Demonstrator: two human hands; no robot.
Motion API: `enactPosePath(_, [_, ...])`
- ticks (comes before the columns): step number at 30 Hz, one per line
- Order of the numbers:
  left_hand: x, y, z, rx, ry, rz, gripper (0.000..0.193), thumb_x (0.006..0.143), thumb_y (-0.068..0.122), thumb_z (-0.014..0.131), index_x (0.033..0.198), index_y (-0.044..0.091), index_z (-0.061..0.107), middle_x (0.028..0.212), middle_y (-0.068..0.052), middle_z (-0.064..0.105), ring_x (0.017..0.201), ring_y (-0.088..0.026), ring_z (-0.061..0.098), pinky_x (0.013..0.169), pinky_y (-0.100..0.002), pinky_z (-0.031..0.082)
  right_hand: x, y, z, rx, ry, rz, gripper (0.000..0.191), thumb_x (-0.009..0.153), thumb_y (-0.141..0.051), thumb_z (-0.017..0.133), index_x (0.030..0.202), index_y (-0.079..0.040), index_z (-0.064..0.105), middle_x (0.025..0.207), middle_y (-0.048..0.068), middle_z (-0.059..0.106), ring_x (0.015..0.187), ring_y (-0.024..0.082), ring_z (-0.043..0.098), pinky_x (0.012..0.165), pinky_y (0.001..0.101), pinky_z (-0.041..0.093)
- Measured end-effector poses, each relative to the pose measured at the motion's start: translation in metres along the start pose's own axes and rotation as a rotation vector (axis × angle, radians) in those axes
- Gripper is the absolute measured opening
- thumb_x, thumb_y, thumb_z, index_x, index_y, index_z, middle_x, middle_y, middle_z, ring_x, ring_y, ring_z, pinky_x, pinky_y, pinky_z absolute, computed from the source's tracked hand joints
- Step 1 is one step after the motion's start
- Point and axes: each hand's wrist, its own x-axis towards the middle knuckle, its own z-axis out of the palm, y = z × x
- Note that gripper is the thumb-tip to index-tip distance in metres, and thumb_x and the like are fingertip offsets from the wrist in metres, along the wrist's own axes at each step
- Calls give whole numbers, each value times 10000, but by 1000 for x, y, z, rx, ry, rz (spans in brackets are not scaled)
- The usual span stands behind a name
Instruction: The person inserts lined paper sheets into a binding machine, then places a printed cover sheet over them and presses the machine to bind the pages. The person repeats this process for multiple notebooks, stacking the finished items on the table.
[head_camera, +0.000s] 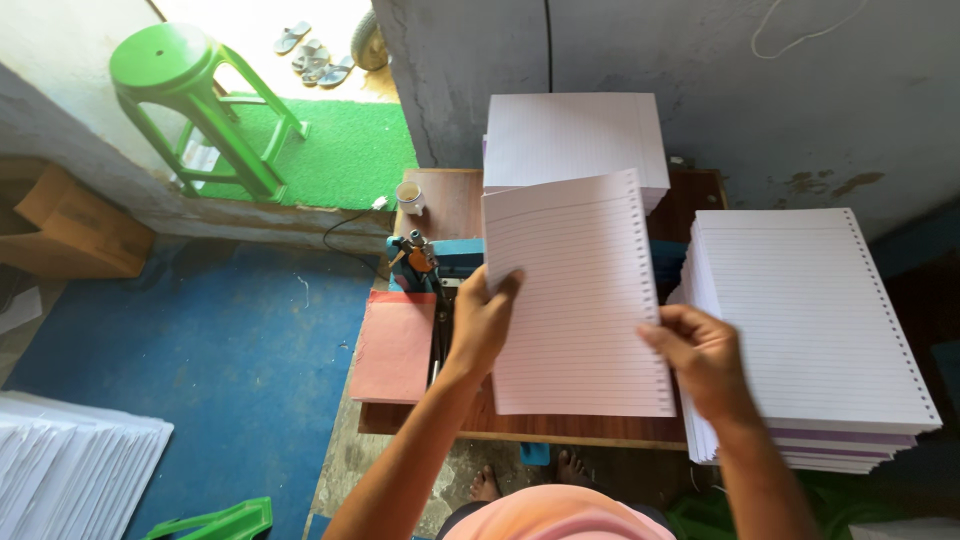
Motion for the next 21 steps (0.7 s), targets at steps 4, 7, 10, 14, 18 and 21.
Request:
enactPosePath(4, [13, -6, 50, -144, -101, -238, 263, 988, 171, 598, 1152, -30, 645, 996, -199, 727, 905, -296, 720, 808, -450, 614, 2, -15, -59, -49, 71, -6, 144, 870, -131, 758, 956, -16, 747, 771, 96, 715, 646, 133, 626, 562, 278, 540])
enactPosePath(7, [19, -12, 101, -219, -158, -295, 354, 958, 201, 630, 1217, -37, 591, 1110, -228, 710, 995, -317, 725, 878, -499, 629, 6, -17, -111, -89, 162, 63, 215, 871, -91, 749, 1058, 15, 733, 875, 165, 753, 698, 179, 711, 613, 305, 600])
enactPosePath(10, [23, -13, 149, -160, -211, -330, 384, 957, 207, 641, 1236, -46, 564, 1136, -247, 692, 1003, -336, 723, 884, -500, 619, 13, -10, -164, -112, 220, 103, 275, 894, -56, 748, 1143, 54, 713, 948, 224, 750, 707, 218, 721, 611, 320, 602])
enactPosePath(14, [25, -12, 185, -53, -305, -304, 414, 964, 189, 661, 1241, -103, 561, 1088, -292, 678, 943, -357, 737, 826, -479, 645, 16, 14, -213, -221, 333, 115, 317, 907, -43, 761, 1194, 81, 705, 995, 243, 738, 726, 247, 714, 632, 335, 599])
enactPosePath(18, [24, -14, 207, -75, -356, -325, 418, 952, 135, 646, 1248, -145, 555, 1050, -277, 689, 903, -318, 748, 716, -406, 673, 20, 32, -255, -226, 289, 194, 293, 927, -86, 731, 1165, 81, 692, 952, 273, 737, 683, 290, 731, 606, 388, 624])
enactPosePath(21, [23, -17, 214, -8, -373, -285, 408, 950, 106, 637, 1252, -158, 566, 1002, -246, 700, 874, -285, 757, 666, -360, 686, 20, 43, -270, -281, 314, 225, 318, 928, -97, 737, 1191, 77, 691, 950, 283, 737, 680, 312, 734, 595, 418, 629])
